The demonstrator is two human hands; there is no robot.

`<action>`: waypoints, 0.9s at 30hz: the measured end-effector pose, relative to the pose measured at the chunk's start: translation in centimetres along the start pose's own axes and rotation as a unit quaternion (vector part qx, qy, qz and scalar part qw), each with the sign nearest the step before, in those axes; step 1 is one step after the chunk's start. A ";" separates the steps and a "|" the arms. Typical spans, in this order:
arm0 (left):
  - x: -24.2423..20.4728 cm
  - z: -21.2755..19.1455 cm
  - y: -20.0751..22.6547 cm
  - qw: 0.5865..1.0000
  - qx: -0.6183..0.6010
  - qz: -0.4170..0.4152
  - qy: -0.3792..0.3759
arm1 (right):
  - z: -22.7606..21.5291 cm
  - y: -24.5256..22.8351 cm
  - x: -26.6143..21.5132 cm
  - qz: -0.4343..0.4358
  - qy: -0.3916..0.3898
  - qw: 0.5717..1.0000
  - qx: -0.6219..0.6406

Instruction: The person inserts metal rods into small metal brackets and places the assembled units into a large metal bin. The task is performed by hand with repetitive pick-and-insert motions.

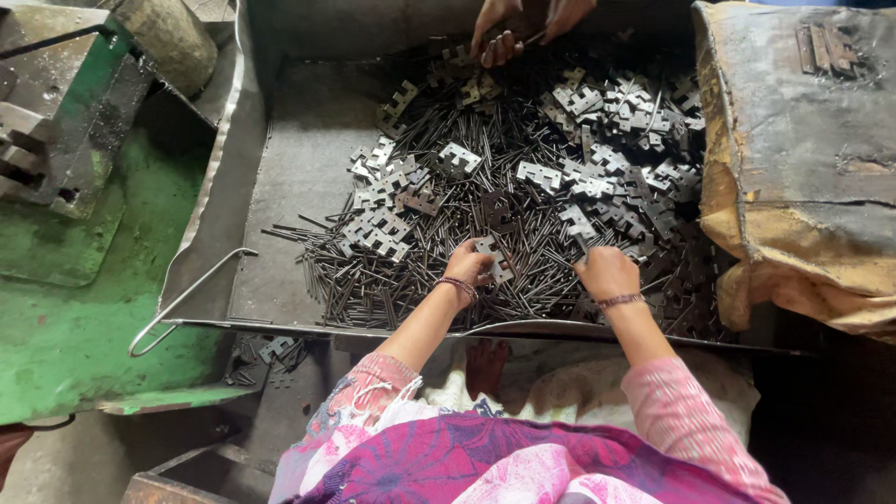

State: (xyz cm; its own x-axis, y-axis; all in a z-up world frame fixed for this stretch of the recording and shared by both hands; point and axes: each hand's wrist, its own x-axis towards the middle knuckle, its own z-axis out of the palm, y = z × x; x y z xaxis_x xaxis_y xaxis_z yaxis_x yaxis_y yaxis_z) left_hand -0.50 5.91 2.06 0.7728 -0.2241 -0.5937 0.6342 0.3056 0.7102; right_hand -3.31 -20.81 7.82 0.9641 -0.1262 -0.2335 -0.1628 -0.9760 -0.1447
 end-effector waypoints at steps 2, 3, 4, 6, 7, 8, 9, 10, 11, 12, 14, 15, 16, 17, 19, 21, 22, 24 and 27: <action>0.2 -0.2 -0.4 1.000 0.004 0.003 0.000 | -2.4 -0.6 -2.2 -0.045 0.072 0.995 0.042; 0.3 -0.2 -0.6 1.000 0.015 0.008 -0.001 | -3.7 -0.8 -3.2 -0.066 0.107 0.990 0.063; 0.4 -0.3 -0.8 1.000 0.027 0.012 -0.002 | -5.0 -1.1 -3.8 -0.095 0.094 0.986 0.095; 0.6 -0.3 -1.2 0.999 0.037 -0.004 -0.011 | -7.1 -2.1 -4.1 -0.148 0.071 0.974 0.158; 0.8 -0.3 -1.1 0.999 0.042 -0.009 -0.015 | -7.8 -3.0 -3.8 -0.184 0.040 0.969 0.159; 0.9 -0.2 -1.1 0.999 0.046 -0.014 -0.020 | -8.2 -4.0 -3.3 -0.220 0.010 0.962 0.160; 0.8 -0.2 -1.2 0.998 0.049 -0.018 -0.024 | -8.2 -5.0 -2.8 -0.257 -0.022 0.952 0.162; 0.8 -0.1 -1.2 0.998 0.052 -0.023 -0.027 | -7.8 -6.2 -2.2 -0.262 -0.052 0.954 0.135; 0.7 -0.1 -1.2 0.998 0.050 -0.024 -0.031 | -7.2 -7.4 -1.5 -0.266 -0.083 0.954 0.109; 0.7 0.0 -1.2 0.998 0.048 -0.026 -0.035 | -6.6 -8.3 -0.8 -0.270 -0.114 0.952 0.083; 0.5 0.1 -1.5 0.997 0.030 -0.047 -0.049 | -5.1 -9.6 0.5 -0.311 -0.121 0.940 0.067; 0.5 0.2 -1.5 0.996 0.013 -0.063 -0.059 | -4.5 -10.1 1.3 -0.331 -0.123 0.934 0.059; 0.5 0.2 -1.4 0.994 -0.003 -0.079 -0.069 | -4.0 -10.5 2.0 -0.333 -0.119 0.934 0.047; 0.5 0.3 -1.5 0.996 -0.002 -0.064 -0.069 | -3.5 -10.6 2.5 -0.335 -0.117 0.934 0.036; 0.6 0.3 -1.7 0.997 0.001 -0.033 -0.068 | -2.6 -10.7 3.1 -0.338 -0.092 0.935 0.057; 0.7 0.1 -1.9 0.996 0.011 -0.020 -0.085 | -2.3 -10.3 3.3 -0.340 -0.047 0.931 0.123; 0.8 0.1 -2.0 0.995 0.017 -0.014 -0.095 | -2.3 -10.0 3.1 -0.346 -0.017 0.929 0.128; 1.0 0.0 -1.9 0.997 0.013 -0.011 -0.077 | -2.7 -9.6 2.5 -0.356 0.046 0.923 0.138; 1.1 0.0 -2.0 0.998 0.030 0.005 -0.047 | -3.2 -9.4 0.2 -0.219 0.090 0.951 0.201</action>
State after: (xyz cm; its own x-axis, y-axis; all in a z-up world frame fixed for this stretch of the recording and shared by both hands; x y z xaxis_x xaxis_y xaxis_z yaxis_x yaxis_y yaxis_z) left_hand -0.96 5.09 0.00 0.7755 -0.3090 -0.5506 0.6250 0.2523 0.7387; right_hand -0.96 -12.23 12.20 0.9722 0.2134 0.0967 0.2307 -0.7996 -0.5544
